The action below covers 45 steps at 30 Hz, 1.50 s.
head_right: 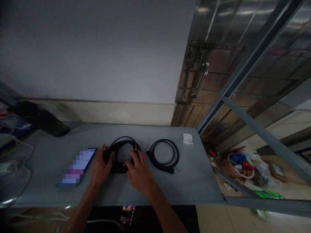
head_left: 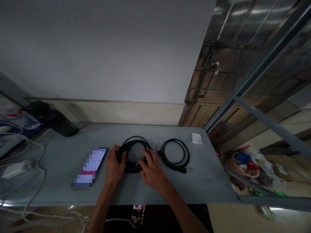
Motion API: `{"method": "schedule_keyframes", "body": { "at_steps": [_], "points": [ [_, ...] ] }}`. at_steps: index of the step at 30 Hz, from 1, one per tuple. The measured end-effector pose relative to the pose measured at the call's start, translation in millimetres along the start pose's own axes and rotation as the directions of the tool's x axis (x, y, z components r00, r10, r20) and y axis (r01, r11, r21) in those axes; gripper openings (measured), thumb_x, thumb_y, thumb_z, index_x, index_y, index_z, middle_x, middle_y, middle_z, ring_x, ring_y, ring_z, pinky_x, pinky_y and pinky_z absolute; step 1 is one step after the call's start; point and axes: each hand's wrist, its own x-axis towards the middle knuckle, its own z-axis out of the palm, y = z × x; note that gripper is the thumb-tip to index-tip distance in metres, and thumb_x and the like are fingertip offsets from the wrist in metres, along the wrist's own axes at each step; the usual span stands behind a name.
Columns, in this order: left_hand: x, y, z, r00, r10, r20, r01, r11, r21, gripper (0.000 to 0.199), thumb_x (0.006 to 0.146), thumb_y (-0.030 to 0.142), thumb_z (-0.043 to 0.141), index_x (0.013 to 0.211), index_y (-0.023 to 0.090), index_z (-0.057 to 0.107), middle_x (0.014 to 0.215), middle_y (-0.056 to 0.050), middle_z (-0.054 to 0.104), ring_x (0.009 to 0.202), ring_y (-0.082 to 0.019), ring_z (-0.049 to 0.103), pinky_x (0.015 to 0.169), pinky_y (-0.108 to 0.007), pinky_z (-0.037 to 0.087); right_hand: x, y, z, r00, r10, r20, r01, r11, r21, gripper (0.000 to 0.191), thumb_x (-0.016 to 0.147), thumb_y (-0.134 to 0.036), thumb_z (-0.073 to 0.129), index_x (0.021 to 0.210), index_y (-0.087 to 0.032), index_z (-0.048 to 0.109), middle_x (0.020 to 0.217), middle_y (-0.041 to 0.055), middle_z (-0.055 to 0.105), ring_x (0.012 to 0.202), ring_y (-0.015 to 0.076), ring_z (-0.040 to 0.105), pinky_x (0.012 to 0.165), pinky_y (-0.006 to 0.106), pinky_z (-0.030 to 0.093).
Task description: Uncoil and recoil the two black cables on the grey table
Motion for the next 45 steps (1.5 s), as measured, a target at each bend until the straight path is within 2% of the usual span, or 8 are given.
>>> {"method": "schedule_keyframes", "body": {
  "at_steps": [5, 11, 16, 22, 26, 30, 36, 45],
  "points": [
    [-4, -1, 1.7, 0.999, 0.025, 0.029, -0.024, 0.998, -0.051, 0.059, 0.112, 0.050, 0.050, 0.159, 0.014, 0.056, 0.153, -0.023, 0.068, 0.144, -0.038, 0.066, 0.126, -0.062, 0.050, 0, 0, 2, 0.995, 0.071, -0.071, -0.068, 0.996, 0.055, 0.075, 0.096, -0.008, 0.063, 0.169, -0.014, 0.045, 0.186, 0.0230, 0.013, 0.173, 0.0405, 0.016, 0.136, 0.068, 0.036],
    [-7, 4, -2.9, 0.997, 0.039, 0.062, -0.035, 0.997, -0.070, 0.056, 0.115, 0.051, 0.045, 0.157, 0.018, 0.061, 0.162, -0.021, 0.065, 0.152, -0.036, 0.062, 0.131, -0.061, 0.047, 0, 6, 8, 0.993, 0.106, -0.052, -0.104, 0.993, 0.047, 0.069, 0.098, -0.006, 0.058, 0.167, -0.013, 0.051, 0.183, 0.0180, 0.034, 0.174, 0.0340, 0.018, 0.139, 0.063, 0.036],
    [-6, 2, -1.4, 0.997, 0.053, 0.057, -0.047, 0.995, -0.090, 0.052, 0.115, 0.048, 0.045, 0.153, 0.018, 0.064, 0.164, -0.020, 0.064, 0.152, -0.035, 0.062, 0.132, -0.060, 0.047, 0, 7, 3, 0.999, 0.044, -0.022, -0.043, 0.998, 0.046, 0.062, 0.099, -0.011, 0.063, 0.161, -0.013, 0.059, 0.188, 0.0163, 0.026, 0.177, 0.0349, 0.010, 0.140, 0.063, 0.032],
    [-4, 1, -1.6, 0.999, 0.033, 0.028, -0.031, 0.996, -0.080, 0.051, 0.114, 0.050, 0.045, 0.149, 0.018, 0.066, 0.157, -0.020, 0.067, 0.149, -0.035, 0.064, 0.131, -0.058, 0.047, -1, 4, -8, 0.999, 0.000, -0.038, 0.002, 0.998, 0.064, 0.064, 0.109, -0.024, 0.059, 0.170, -0.013, 0.045, 0.188, 0.0163, 0.026, 0.177, 0.0331, 0.012, 0.138, 0.062, 0.037],
    [-3, 6, -5.2, 1.000, 0.023, 0.016, -0.022, 0.996, -0.086, 0.053, 0.114, 0.053, 0.047, 0.145, 0.016, 0.068, 0.151, -0.021, 0.069, 0.145, -0.036, 0.066, 0.129, -0.057, 0.049, -26, 23, -31, 0.988, 0.080, -0.130, -0.080, 0.997, 0.003, 0.057, 0.116, -0.031, 0.057, 0.169, -0.017, 0.044, 0.178, 0.0182, 0.043, 0.167, 0.0343, 0.034, 0.133, 0.061, 0.043],
    [-2, 10, -9.5, 1.000, 0.023, -0.006, -0.024, 0.995, -0.097, 0.050, 0.115, 0.053, 0.046, 0.139, 0.017, 0.070, 0.143, -0.019, 0.073, 0.139, -0.035, 0.067, 0.126, -0.057, 0.050, -77, 59, -57, 0.968, 0.198, -0.156, -0.214, 0.972, -0.093, 0.043, 0.114, -0.040, 0.065, 0.152, -0.020, 0.060, 0.143, 0.0163, 0.068, 0.134, 0.0357, 0.062, 0.117, 0.060, 0.054],
    [-2, 12, -12.0, 0.999, 0.014, -0.031, -0.016, 0.998, -0.065, 0.048, 0.114, 0.054, 0.046, 0.134, 0.018, 0.071, 0.138, -0.018, 0.075, 0.136, -0.036, 0.067, 0.123, -0.057, 0.051, -142, 79, -65, 0.950, 0.211, -0.231, -0.246, 0.960, -0.136, 0.024, 0.116, -0.046, 0.061, 0.123, -0.024, 0.066, 0.118, 0.0095, 0.072, 0.112, 0.0316, 0.067, 0.102, 0.052, 0.054],
    [-2, 20, -17.0, 0.991, 0.073, -0.111, -0.076, 0.997, -0.018, 0.041, 0.114, 0.051, 0.048, 0.128, 0.021, 0.072, 0.131, -0.016, 0.076, 0.132, -0.036, 0.067, 0.121, -0.057, 0.051, -139, 75, -65, 0.954, 0.203, -0.220, -0.248, 0.949, -0.197, 0.029, 0.120, -0.048, 0.053, 0.112, -0.024, 0.066, 0.108, 0.0068, 0.071, 0.104, 0.0296, 0.065, 0.102, 0.049, 0.045]
  ]
}}
